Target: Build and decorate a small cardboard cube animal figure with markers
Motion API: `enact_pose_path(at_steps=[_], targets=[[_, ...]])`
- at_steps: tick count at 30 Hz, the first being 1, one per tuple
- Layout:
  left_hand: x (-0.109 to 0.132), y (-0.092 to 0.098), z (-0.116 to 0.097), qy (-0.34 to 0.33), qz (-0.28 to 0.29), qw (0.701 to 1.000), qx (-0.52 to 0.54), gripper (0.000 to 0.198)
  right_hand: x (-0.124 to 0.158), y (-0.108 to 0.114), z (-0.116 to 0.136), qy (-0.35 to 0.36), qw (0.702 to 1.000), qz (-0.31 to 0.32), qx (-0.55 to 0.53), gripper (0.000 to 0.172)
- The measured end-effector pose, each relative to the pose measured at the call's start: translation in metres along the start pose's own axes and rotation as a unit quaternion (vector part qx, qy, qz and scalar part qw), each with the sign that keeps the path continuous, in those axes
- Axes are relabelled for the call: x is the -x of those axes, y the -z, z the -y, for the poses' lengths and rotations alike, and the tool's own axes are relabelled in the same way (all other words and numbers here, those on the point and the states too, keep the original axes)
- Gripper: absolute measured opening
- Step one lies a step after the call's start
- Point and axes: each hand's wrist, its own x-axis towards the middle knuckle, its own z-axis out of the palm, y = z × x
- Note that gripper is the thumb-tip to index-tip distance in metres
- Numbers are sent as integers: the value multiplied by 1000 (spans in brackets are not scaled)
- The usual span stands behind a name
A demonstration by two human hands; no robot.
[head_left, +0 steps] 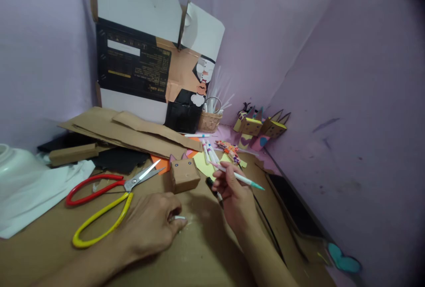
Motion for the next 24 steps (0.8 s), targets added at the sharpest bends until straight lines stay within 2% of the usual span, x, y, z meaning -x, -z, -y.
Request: enact_pose_path(at_steps=[2, 5, 7, 10, 13, 20, 24], targets=[[-2, 1, 0, 31, -29, 999, 21, 18, 1, 0, -11, 26, 998, 22, 56, 32], [-13, 5, 9, 103, -127, 981, 104, 30, 0, 1, -23, 46, 985, 70, 152, 35], [-22, 8, 18, 123, -161, 969, 140, 33, -2, 2, -28, 67, 968, 102, 217, 34], [-32, 9, 24, 115, -144, 968, 170, 32, -1, 2, -32, 96, 947, 126, 280, 30], [-35, 5, 23, 114, -130, 957, 232, 32, 1, 3, -33, 97, 951, 132, 264, 30], [-34, -3, 18, 134, -101, 885, 434, 44, 8, 3, -29, 77, 964, 150, 204, 30], [-34, -6, 18, 119, -105, 856, 493, 55, 8, 2, -22, 75, 976, 104, 176, 23]])
